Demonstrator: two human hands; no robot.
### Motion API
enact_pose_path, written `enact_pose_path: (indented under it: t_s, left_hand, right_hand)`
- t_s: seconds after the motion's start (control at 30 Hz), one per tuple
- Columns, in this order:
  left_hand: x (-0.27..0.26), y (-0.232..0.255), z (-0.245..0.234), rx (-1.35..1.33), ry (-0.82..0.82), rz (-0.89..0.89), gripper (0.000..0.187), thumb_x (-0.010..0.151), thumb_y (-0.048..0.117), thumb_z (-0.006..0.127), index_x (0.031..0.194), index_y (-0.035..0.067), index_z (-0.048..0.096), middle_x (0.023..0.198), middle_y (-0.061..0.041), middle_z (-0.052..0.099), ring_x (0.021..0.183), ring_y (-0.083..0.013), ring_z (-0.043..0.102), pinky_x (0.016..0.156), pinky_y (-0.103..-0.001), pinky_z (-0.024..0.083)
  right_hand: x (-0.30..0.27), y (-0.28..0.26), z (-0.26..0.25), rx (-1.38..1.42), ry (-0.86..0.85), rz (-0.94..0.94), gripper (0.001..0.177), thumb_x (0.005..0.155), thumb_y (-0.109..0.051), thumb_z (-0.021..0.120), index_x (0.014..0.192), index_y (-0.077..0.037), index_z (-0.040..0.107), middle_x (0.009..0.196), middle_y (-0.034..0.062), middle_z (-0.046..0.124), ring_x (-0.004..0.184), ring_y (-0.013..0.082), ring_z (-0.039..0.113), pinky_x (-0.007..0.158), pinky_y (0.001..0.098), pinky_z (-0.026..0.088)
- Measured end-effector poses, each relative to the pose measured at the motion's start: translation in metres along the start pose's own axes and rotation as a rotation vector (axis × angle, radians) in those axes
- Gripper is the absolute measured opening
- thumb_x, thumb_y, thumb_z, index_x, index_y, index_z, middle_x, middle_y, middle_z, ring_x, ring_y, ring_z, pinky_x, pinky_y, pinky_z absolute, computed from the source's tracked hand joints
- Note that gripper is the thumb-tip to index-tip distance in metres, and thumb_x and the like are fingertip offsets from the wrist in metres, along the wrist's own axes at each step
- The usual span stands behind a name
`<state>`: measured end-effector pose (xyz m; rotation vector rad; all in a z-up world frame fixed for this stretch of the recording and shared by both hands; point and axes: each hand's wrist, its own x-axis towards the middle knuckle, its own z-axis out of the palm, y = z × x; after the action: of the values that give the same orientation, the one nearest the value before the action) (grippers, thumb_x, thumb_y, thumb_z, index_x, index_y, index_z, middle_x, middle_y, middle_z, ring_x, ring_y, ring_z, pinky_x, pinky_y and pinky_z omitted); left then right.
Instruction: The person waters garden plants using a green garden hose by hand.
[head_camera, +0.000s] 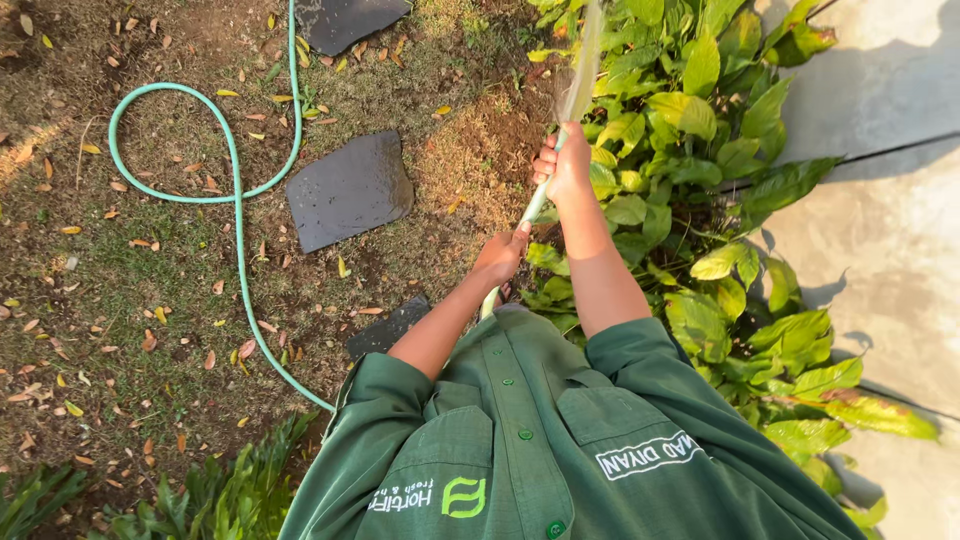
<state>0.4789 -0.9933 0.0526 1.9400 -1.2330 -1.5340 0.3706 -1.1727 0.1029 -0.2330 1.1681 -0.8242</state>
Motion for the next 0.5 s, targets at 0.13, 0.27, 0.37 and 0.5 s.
enact_pose_path:
  t_s: [0.13, 0.27, 0.37, 0.5]
  left_hand:
    - [0.018, 0.026, 0.000, -0.118, -0.045, -0.009, 0.077, 0.099, 0.071, 0.032, 0.079, 0.004, 0.063, 0.069, -0.014, 0.062, 0.066, -0.0313, 0.063, 0.066, -0.047, 0.049]
    - [0.034, 0.053, -0.002, -0.080, -0.047, -0.061, 0.072, 0.100, 0.068, 0.034, 0.080, 0.006, 0.063, 0.067, -0.012, 0.062, 0.063, -0.0270, 0.062, 0.065, -0.044, 0.048]
    - [0.044, 0.069, -0.005, -0.112, -0.077, -0.058, 0.065, 0.098, 0.064, 0.035, 0.082, 0.008, 0.063, 0.065, -0.010, 0.062, 0.060, -0.0240, 0.062, 0.061, -0.042, 0.047]
    - [0.065, 0.081, -0.001, -0.326, -0.104, 0.072, 0.061, 0.101, 0.062, 0.036, 0.086, 0.007, 0.058, 0.062, -0.009, 0.057, 0.056, -0.0231, 0.059, 0.059, -0.040, 0.048]
  right_hand:
    - [0.026, -0.025, 0.006, -0.086, -0.042, 0.097, 0.040, 0.097, -0.049, 0.045, 0.075, -0.016, 0.044, 0.051, -0.0048, 0.028, 0.041, 0.0127, 0.025, 0.045, 0.0346, 0.025]
    - [0.044, -0.048, 0.000, -0.056, -0.056, 0.102, 0.039, 0.096, -0.048, 0.045, 0.074, -0.016, 0.043, 0.051, -0.0048, 0.029, 0.041, 0.0130, 0.026, 0.044, 0.0351, 0.026]
    - [0.049, -0.060, 0.001, -0.073, -0.043, 0.091, 0.040, 0.096, -0.049, 0.045, 0.073, -0.016, 0.044, 0.050, -0.0049, 0.028, 0.039, 0.0127, 0.026, 0.044, 0.0345, 0.025]
    - [0.054, -0.074, 0.007, -0.106, -0.087, 0.106, 0.041, 0.098, -0.048, 0.046, 0.073, -0.016, 0.044, 0.050, -0.0042, 0.029, 0.040, 0.0127, 0.026, 0.043, 0.0347, 0.024]
